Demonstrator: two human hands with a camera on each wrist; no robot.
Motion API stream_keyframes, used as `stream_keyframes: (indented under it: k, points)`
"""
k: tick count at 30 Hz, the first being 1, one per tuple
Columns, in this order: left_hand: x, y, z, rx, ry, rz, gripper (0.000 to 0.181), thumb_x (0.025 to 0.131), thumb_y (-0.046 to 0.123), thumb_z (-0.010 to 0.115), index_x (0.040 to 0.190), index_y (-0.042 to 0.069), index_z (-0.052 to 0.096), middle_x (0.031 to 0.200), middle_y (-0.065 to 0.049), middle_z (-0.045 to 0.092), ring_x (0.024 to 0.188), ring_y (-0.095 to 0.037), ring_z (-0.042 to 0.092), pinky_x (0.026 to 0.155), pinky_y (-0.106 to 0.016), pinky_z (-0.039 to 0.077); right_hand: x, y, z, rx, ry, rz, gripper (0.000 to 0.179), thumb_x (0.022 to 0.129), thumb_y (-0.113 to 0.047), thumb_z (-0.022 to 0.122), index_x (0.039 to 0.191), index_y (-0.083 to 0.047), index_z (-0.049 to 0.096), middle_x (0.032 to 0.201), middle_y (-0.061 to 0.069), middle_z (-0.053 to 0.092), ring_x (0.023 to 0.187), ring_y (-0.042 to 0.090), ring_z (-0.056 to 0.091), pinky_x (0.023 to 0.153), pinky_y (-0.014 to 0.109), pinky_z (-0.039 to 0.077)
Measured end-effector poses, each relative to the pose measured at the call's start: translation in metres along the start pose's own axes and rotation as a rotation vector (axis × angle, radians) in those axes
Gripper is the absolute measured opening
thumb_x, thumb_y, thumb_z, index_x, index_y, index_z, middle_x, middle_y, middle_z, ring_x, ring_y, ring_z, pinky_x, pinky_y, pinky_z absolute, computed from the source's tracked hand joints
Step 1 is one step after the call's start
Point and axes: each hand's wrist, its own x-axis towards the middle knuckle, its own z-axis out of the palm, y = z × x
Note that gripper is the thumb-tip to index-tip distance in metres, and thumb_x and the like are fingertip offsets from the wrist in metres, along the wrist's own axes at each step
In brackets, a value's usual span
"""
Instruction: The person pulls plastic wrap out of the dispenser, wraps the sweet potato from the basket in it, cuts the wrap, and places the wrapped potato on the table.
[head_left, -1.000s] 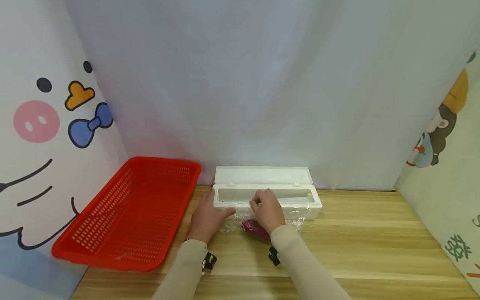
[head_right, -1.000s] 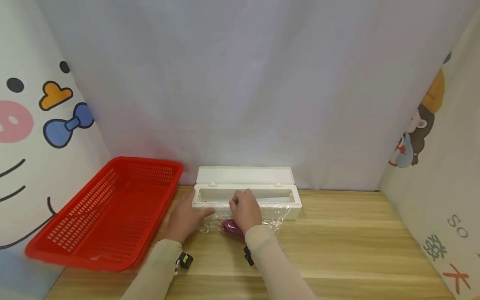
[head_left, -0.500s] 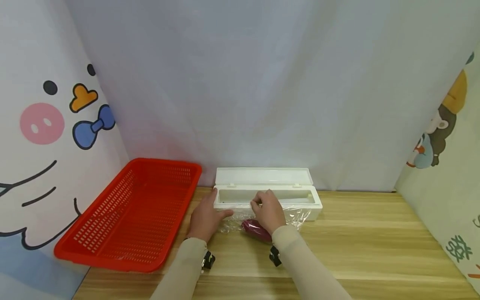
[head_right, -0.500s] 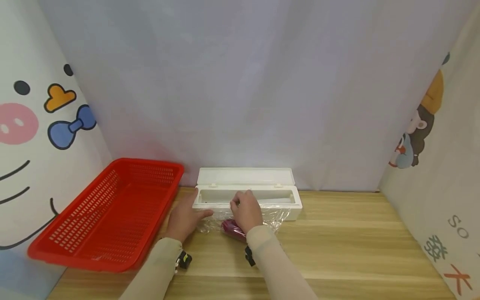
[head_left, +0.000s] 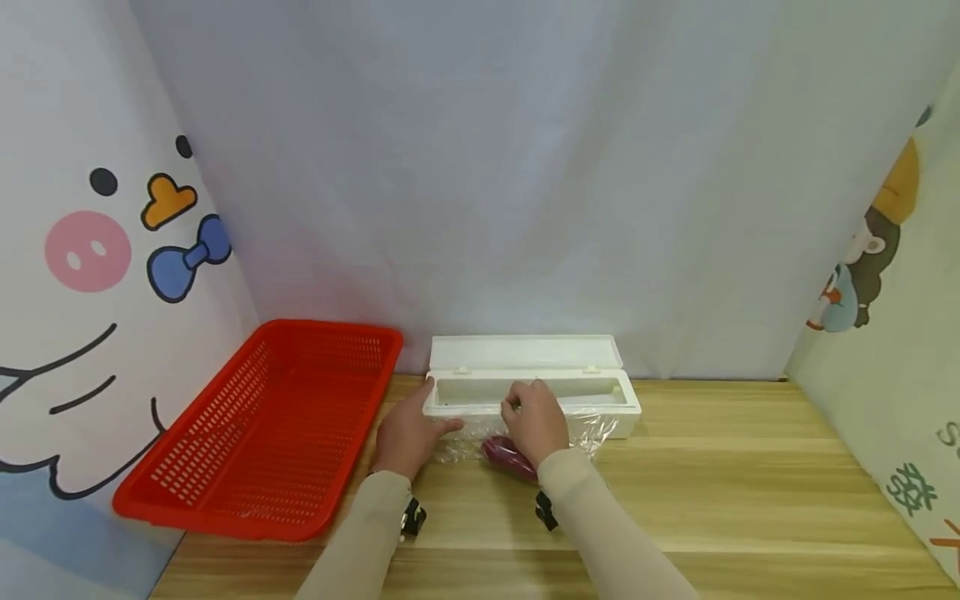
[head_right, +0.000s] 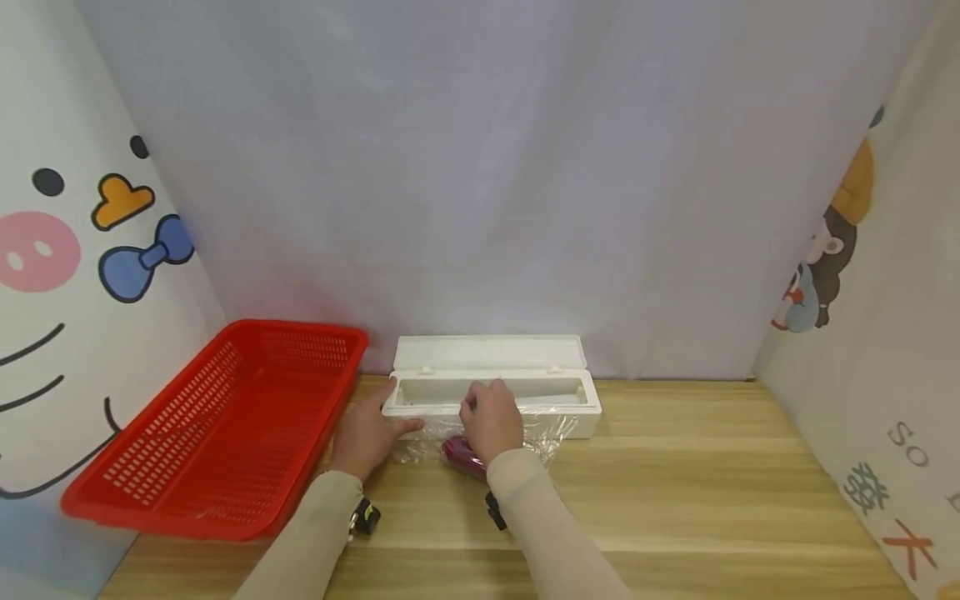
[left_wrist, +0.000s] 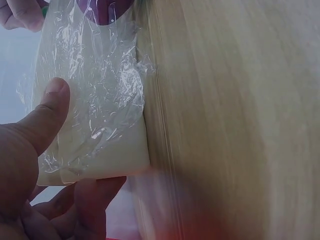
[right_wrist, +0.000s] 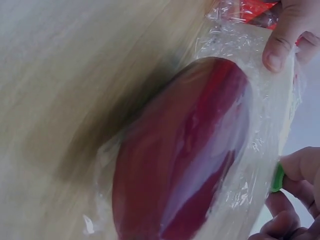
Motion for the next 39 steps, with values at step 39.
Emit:
stream_keyframes:
  k: [39]
  points:
    - [0.0007,-0.0045,0.0012,-0.007,0.020,-0.038,0.092,0.061,0.050,0.084,0.141,0.026,0.047,0.127,-0.015,0.060,0.107,-0.034,0.059,0.089,-0.045,0.046,-0.0007,0.0082,-0.0041,0.006,0.020,-0.008,0.014,0.081,-0.007,0.063,0.071,-0.014,0.056,0.077,0.003,0.044,0.069,0.017,0.042,0.059,0.028,0.040]
